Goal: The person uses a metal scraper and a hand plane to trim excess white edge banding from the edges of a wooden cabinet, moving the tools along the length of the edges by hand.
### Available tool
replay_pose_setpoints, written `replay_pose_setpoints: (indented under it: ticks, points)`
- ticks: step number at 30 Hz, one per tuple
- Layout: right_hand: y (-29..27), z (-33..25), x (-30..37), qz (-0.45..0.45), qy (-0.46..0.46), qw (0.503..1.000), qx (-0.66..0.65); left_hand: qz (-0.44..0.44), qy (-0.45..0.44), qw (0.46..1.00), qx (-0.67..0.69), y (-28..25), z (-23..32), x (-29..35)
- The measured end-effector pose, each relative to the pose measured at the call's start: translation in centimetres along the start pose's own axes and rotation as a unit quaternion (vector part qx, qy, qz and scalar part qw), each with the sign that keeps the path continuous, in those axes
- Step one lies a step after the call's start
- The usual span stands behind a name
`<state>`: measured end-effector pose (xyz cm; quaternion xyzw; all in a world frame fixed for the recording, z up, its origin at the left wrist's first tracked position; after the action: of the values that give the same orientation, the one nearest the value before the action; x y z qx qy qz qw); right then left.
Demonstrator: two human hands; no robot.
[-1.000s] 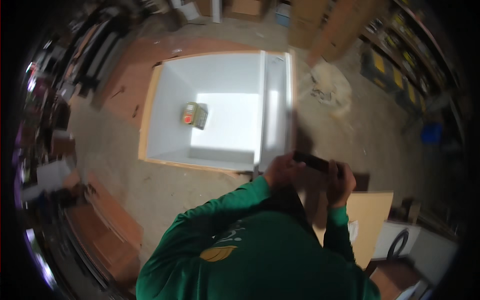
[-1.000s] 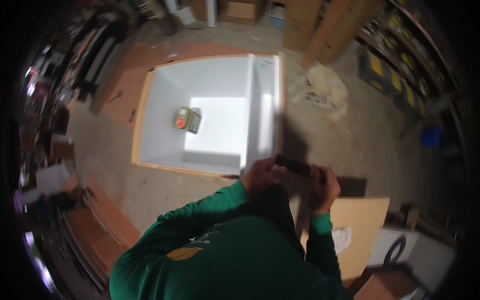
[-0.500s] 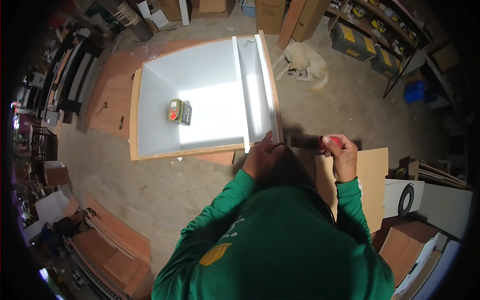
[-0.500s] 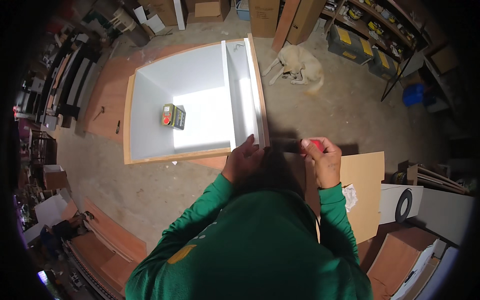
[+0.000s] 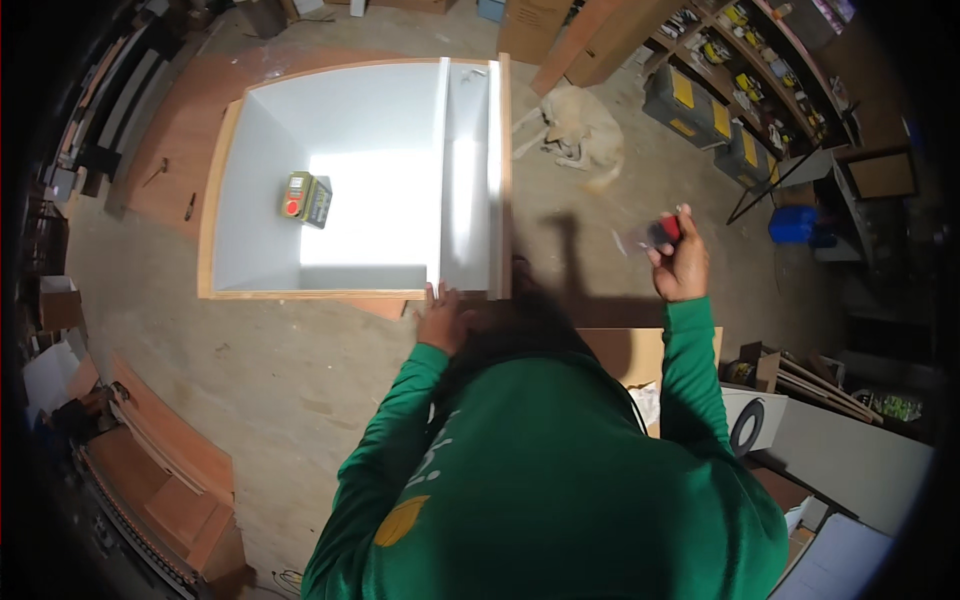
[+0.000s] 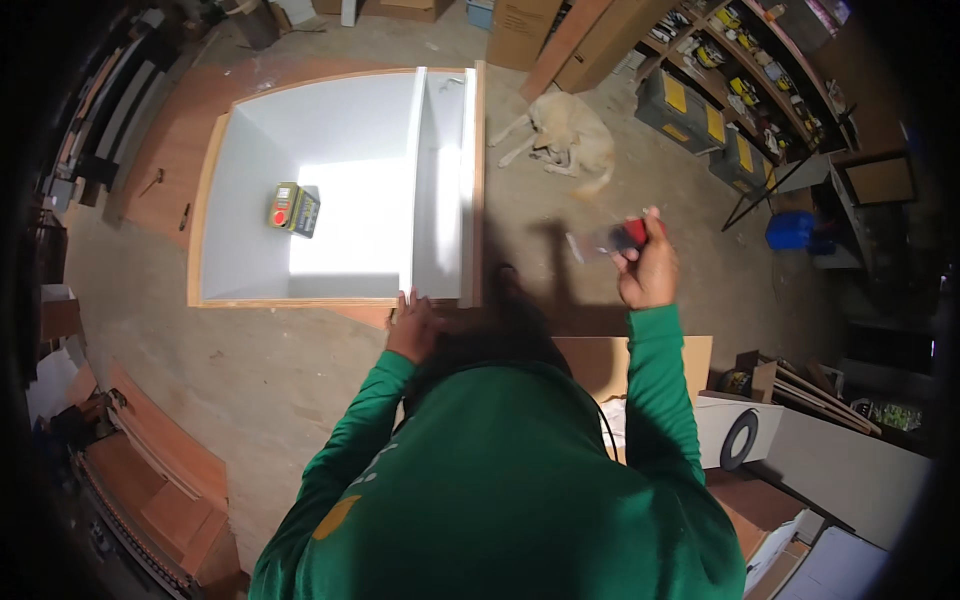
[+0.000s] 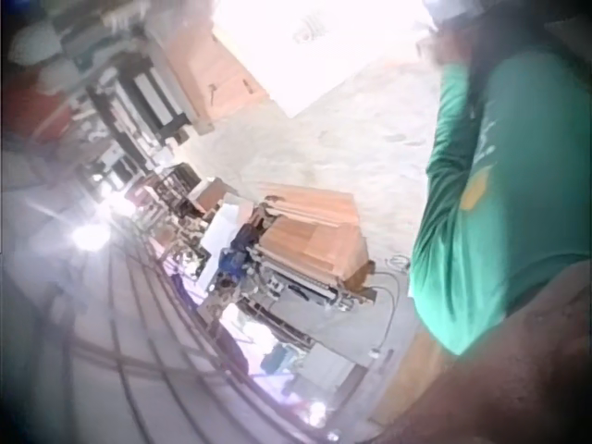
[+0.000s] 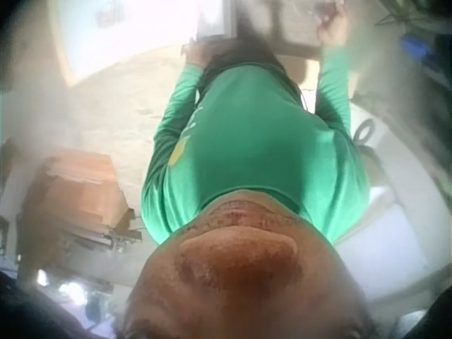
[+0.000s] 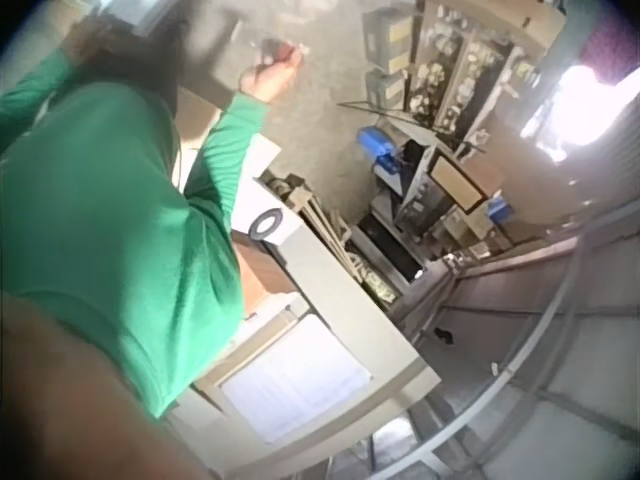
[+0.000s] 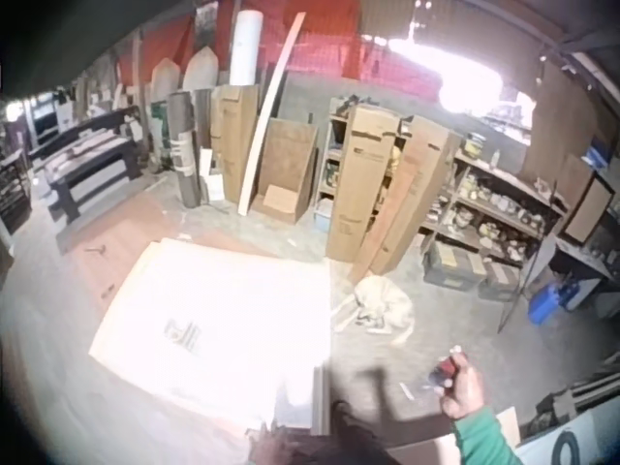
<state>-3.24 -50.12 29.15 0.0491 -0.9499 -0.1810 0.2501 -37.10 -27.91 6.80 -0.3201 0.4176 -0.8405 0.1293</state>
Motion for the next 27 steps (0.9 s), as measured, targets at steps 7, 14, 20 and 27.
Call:
replay_pose_setpoints:
  ticks: [7,14,20,27]
  points:
    - [6.2,-0.3,-13.9,-0.118,0.039,0.991,0.047,0.068,-0.043,0.988,0.130,-0.9,0.5,-0.7]
    - [12.6,3.9,-20.7,-0.157,0.115,0.980,0.029,0.059,-0.169,0.978,0.103,-0.1,-0.6,0.1]
    - [17.3,3.3,-22.1,-0.223,0.128,0.965,0.056,0.058,-0.232,0.971,0.030,-0.5,1.7,-0.9]
    - [21.9,2.0,-19.4,-0.235,0.111,0.962,0.081,0.055,-0.254,0.965,0.041,2.2,0.9,-0.8]
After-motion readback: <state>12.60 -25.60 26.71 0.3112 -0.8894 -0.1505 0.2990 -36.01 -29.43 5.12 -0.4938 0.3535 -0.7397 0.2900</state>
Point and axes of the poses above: each hand's wrist, its own x-axis away from the middle knuckle, its own y-axis out of the palm, z = x × y, the point moved 10 cm from there along -x, towards the middle knuckle, and after that the axes turned 8 degrees about -x, right-handed, at the moved point
